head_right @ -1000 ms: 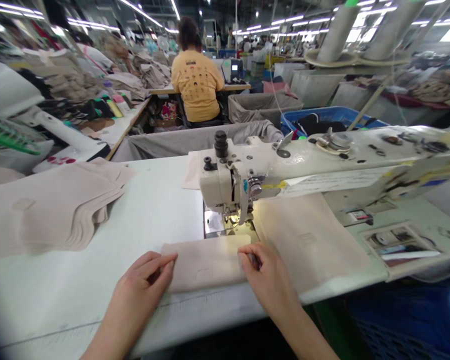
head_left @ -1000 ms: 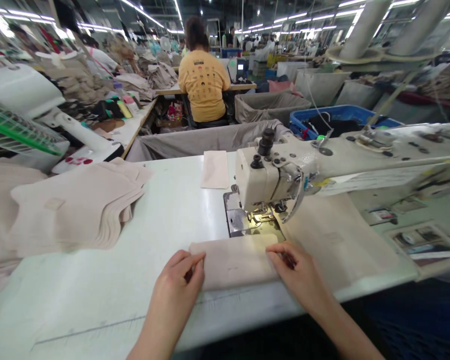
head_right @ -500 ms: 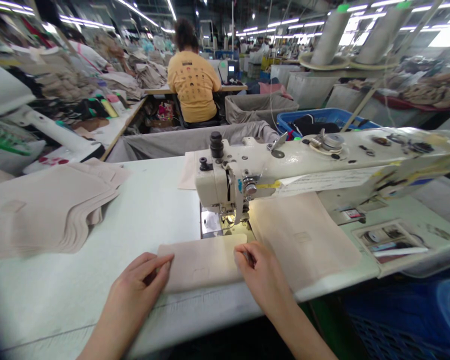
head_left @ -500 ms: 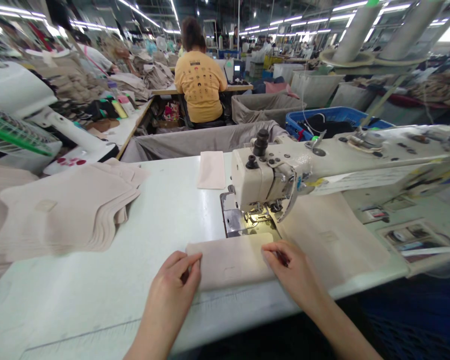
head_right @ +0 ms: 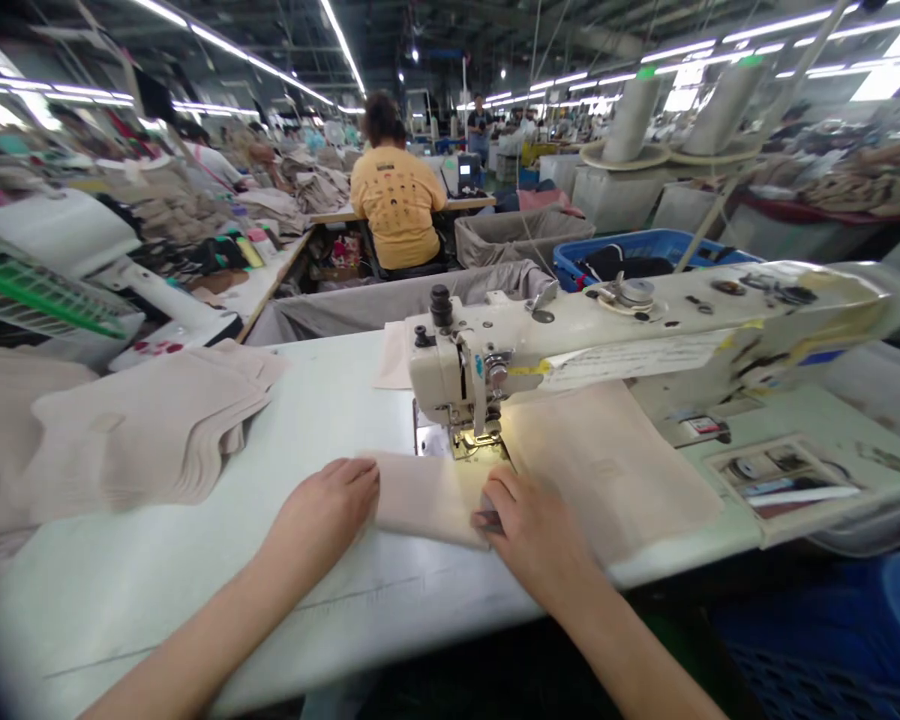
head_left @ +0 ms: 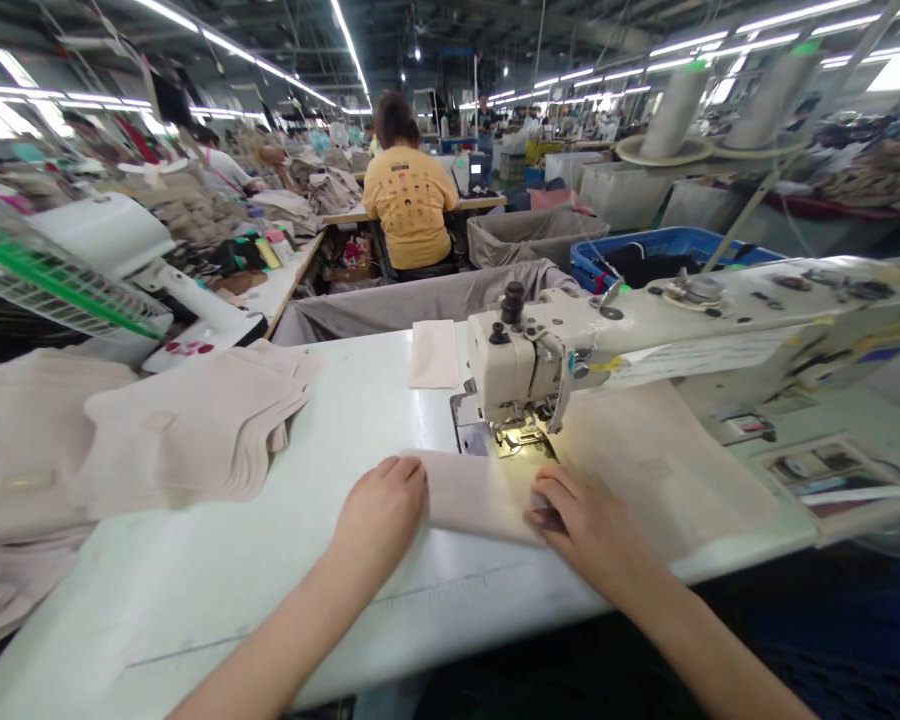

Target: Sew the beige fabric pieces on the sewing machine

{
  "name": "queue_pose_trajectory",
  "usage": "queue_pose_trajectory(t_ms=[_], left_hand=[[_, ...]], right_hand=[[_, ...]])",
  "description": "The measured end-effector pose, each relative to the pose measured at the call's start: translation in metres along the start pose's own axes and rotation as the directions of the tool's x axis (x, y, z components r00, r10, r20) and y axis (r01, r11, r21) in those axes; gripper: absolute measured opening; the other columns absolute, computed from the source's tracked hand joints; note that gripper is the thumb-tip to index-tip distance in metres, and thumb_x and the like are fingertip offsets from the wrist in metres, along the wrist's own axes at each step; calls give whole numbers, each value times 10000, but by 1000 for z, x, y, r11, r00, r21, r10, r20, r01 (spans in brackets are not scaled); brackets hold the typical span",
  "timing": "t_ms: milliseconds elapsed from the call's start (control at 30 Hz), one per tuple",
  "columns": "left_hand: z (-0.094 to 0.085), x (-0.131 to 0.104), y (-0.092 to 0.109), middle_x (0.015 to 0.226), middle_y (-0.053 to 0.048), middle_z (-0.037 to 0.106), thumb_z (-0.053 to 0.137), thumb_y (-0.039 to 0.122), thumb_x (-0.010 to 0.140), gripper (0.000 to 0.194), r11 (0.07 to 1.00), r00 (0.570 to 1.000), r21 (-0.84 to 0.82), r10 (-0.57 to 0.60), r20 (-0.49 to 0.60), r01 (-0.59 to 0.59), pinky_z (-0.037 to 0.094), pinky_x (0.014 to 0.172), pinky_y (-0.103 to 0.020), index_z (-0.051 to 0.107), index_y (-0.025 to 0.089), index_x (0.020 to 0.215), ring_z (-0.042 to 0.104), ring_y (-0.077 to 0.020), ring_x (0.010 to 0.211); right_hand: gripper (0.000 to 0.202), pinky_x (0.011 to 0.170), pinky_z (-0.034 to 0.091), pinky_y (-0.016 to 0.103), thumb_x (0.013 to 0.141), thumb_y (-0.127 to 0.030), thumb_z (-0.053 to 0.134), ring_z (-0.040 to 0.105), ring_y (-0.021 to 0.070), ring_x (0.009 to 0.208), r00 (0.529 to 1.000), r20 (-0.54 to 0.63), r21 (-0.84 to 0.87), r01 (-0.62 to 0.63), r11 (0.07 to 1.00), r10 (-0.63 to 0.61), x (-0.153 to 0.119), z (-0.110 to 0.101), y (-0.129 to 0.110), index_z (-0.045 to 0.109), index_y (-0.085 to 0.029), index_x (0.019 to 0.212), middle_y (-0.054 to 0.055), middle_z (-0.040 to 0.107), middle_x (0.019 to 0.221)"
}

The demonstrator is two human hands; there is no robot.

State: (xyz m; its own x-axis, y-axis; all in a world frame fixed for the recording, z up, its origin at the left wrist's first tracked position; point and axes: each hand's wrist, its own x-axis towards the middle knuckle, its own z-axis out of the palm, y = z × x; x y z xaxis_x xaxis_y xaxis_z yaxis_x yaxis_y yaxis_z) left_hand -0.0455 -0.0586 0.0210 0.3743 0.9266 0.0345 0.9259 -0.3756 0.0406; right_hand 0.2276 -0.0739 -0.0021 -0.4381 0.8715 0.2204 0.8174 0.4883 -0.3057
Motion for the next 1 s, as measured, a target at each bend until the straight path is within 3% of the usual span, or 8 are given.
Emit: queue_pose_trajectory(t_ms=[67, 167, 267, 400, 767, 1000], left_hand=[[-3, 23, 7, 951, -154, 699, 475, 284, 986, 246, 997, 997, 0, -80, 6, 80, 530, 812, -423, 674, 142, 958, 664, -295, 891], [3, 57, 14, 1217, -229, 631, 510, 418, 984, 386, 995, 994, 18, -95, -56, 96, 470, 946, -521, 589, 106, 1197, 597, -363, 1146], [12, 88, 10, 1446, -205, 506, 524, 415, 982, 398, 999, 999, -18, 30, -41, -31, 319, 1110, -593, 549, 157, 1284, 445, -352, 1367], [15, 113, -4, 1432, -140, 540, 517, 401, 982, 366, 983, 986, -76, 165, -30, -167, 289, 1153, -534, 569, 210, 1290, 459, -303, 1363], [17, 129, -14, 1349, -98, 606, 565, 358, 937, 349, 944, 951, -120, 300, -71, -307, 306, 1158, -501, 632, 233, 1255, 495, -302, 1305], [20, 131, -18, 1410, -70, 570, 578, 357, 934, 383, 930, 939, -137, 330, -99, -342, 308, 1163, -496, 608, 271, 1307, 483, -289, 1319]], right_hand=[[60, 704, 560, 312, 916, -209, 636, 691, 214, 873, 1000, -7, 37, -14, 999, 15, 2, 2, -7, 651, -201, 973, 75, 691, 1060], [98, 734, 568, 322, 907, -223, 656, 694, 226, 918, 999, -46, 55, -13, 998, 16, 4, 7, -20, 662, -212, 1004, 80, 686, 1089], [176, 754, 577, 328, 892, -219, 663, 698, 240, 961, 996, -78, 52, -50, 997, 54, 4, 14, -30, 665, -214, 1067, 91, 681, 1156], [183, 783, 582, 326, 905, -222, 634, 690, 241, 1004, 994, -79, 69, -70, 995, 75, 6, 20, -32, 656, -197, 1085, 92, 681, 1181], [167, 771, 589, 337, 909, -224, 618, 688, 249, 1009, 992, -99, 78, -69, 995, 77, 9, 26, -29, 652, -199, 1070, 100, 677, 1194], [174, 770, 580, 326, 889, -192, 642, 695, 245, 989, 993, -90, 106, -64, 992, 74, 10, 24, -28, 638, -190, 1063, 91, 689, 1167]])
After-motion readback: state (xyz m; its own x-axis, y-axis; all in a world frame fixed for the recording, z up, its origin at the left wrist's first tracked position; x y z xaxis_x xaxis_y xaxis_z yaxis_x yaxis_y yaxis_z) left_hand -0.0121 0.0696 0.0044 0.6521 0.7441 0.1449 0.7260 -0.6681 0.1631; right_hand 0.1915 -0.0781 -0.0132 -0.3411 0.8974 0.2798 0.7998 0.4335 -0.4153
